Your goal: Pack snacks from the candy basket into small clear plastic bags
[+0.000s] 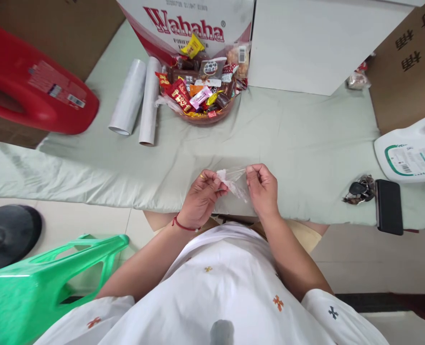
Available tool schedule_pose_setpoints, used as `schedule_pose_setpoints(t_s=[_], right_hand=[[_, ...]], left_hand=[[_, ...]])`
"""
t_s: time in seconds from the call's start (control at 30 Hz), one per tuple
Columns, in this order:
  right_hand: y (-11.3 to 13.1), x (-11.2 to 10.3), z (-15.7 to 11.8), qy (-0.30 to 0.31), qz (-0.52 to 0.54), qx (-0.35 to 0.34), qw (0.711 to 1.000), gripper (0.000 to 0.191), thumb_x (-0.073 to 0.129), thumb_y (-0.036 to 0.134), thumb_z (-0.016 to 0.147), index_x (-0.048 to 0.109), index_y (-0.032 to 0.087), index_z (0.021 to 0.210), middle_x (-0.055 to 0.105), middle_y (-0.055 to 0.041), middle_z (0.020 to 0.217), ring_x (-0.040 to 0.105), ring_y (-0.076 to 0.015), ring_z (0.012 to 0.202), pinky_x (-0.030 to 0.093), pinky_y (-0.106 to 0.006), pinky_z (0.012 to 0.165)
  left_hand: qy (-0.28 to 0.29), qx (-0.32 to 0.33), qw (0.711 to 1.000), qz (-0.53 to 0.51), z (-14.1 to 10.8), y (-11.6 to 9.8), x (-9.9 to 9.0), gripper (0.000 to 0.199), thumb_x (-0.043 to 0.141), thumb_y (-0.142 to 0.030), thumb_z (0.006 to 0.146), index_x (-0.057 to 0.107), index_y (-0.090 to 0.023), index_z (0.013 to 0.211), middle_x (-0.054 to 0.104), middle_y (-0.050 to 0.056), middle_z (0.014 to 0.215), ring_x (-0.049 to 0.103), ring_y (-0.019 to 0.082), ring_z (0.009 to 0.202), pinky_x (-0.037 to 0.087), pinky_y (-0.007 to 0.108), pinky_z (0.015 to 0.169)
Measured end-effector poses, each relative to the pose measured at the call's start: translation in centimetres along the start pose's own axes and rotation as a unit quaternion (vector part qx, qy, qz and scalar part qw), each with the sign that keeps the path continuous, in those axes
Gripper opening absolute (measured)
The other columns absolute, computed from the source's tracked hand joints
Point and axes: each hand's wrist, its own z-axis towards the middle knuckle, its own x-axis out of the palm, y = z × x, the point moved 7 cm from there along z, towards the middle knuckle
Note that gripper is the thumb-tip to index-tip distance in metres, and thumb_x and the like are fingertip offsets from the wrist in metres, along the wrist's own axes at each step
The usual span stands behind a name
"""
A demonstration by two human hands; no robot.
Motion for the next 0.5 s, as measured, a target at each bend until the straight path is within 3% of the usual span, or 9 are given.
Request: schedule_pose_setpoints(t_s=[0.1,0.23,0.33,0.5], right_hand=[[0.2,0.0,0.0,0.02,0.02,0.024,0.999,0.043,0.065,0.065,0.092,0.066,0.022,0.087,0.06,0.0009,0.075,0.05,-0.0128,0.064,0.043,-0.026,0.059],[-0.2,0.6,-0.6,0.066,-0.029,0.026,0.997,0.041,0.067,0.063,0.091,0.073,0.022,0.095,0.069,-0.0036,0.095,0.059,-0.0163,0.082,0.049,-0.029,0.071],[-0.9,1.2,-0.8,0.082,-0.039,0.01,0.996,0.031,0.074,0.054,0.088,0.072,0.024,0.092,0.067,-0.0025,0.095,0.059,-0.017,0.085,0.049,-0.029,0.074],[-0.9,1.7,-0.6,0.066,0.005,-0.011,0.998,0.024,0.07,0.047,0.093,0.066,0.024,0.091,0.063,0.0005,0.088,0.055,-0.0147,0.079,0.047,-0.029,0.078]], left_hand=[[-0.013,0.016,1.0,0.017,0.2,-0.2,0.0,0.045,0.087,-0.05,0.077,0.054,-0.022,0.092,0.067,-0.004,0.076,0.067,0.011,0.078,0.05,0.022,0.07],[-0.021,0.017,1.0,0.007,0.2,0.1,0.4,0.044,0.086,-0.048,0.077,0.053,-0.022,0.091,0.068,-0.003,0.076,0.067,0.011,0.078,0.05,0.022,0.069],[-0.008,0.006,1.0,-0.001,0.0,0.5,1.0,0.043,0.087,-0.046,0.077,0.054,-0.022,0.09,0.065,-0.004,0.077,0.066,0.011,0.078,0.049,0.022,0.068],[-0.024,0.005,1.0,-0.012,-0.2,1.1,0.5,0.037,0.089,-0.039,0.072,0.059,-0.021,0.084,0.058,-0.004,0.083,0.06,0.01,0.082,0.049,0.021,0.068]])
